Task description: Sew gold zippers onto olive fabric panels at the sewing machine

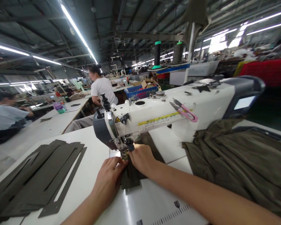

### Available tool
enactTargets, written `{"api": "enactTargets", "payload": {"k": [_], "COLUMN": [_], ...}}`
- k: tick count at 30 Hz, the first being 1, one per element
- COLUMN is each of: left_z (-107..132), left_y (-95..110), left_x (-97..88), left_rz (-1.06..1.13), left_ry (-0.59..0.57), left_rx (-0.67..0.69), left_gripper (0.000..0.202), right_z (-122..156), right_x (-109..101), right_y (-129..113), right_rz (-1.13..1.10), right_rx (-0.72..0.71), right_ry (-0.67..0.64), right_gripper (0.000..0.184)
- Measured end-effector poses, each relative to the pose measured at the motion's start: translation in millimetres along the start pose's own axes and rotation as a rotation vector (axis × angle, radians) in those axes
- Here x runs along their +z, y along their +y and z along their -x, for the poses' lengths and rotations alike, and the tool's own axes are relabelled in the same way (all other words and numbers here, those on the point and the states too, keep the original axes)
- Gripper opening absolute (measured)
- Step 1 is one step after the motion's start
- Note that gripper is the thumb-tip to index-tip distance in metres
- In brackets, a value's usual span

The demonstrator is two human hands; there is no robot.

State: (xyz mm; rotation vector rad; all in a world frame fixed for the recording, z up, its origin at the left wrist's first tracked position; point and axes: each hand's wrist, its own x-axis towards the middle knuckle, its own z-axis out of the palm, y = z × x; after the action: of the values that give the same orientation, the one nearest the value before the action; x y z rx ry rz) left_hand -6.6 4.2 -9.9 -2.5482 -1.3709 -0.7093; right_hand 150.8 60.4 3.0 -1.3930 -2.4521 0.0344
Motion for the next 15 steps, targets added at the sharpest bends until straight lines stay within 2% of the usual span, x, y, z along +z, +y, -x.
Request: {"api": "enactTargets", "payload": {"k": [2, 3, 4, 6, 10, 15], "left_z": [5.5, 8.8, 12.4, 19.4, 27.3, 21.0], "left_y": [2.1, 3.6, 5.2, 8.7, 12.5, 10.1], "left_x": [0.3, 0.8, 1.3, 2.5, 2.7, -2.3], "left_rz": [0.024, 0.038, 0.048, 0.046, -0.021, -0.019], "left_ry": [0.037, 0.049, 0.054, 0.05, 0.012, -0.002], "left_rx": [-0.026, -0.032, -0.034, -0.014, 0.059, 0.104], "left_gripper": [0.031, 0.032, 0.033, 0.034, 0.035, 0.031], "right_z": [23.5, 35.5, 46.3, 61.6, 65.2, 54.3], "right_x": [-3.2, -2.3, -0.1, 6.3, 14.1, 11.3], "right_y": [1.3, 2.6, 4.0, 6.3, 6.2, 4.2], "right_rz": [-0.057, -0.117, -0.162, -0.209, -0.213, -0.201], "right_rx": [-0.175, -0.333, -0.424, -0.525, -0.55, -0.562], "right_ry": [0.019, 0.051, 0.081, 0.126, 0.169, 0.17], "right_gripper": [0.026, 0.038, 0.045, 0.043, 0.041, 0.042]}}
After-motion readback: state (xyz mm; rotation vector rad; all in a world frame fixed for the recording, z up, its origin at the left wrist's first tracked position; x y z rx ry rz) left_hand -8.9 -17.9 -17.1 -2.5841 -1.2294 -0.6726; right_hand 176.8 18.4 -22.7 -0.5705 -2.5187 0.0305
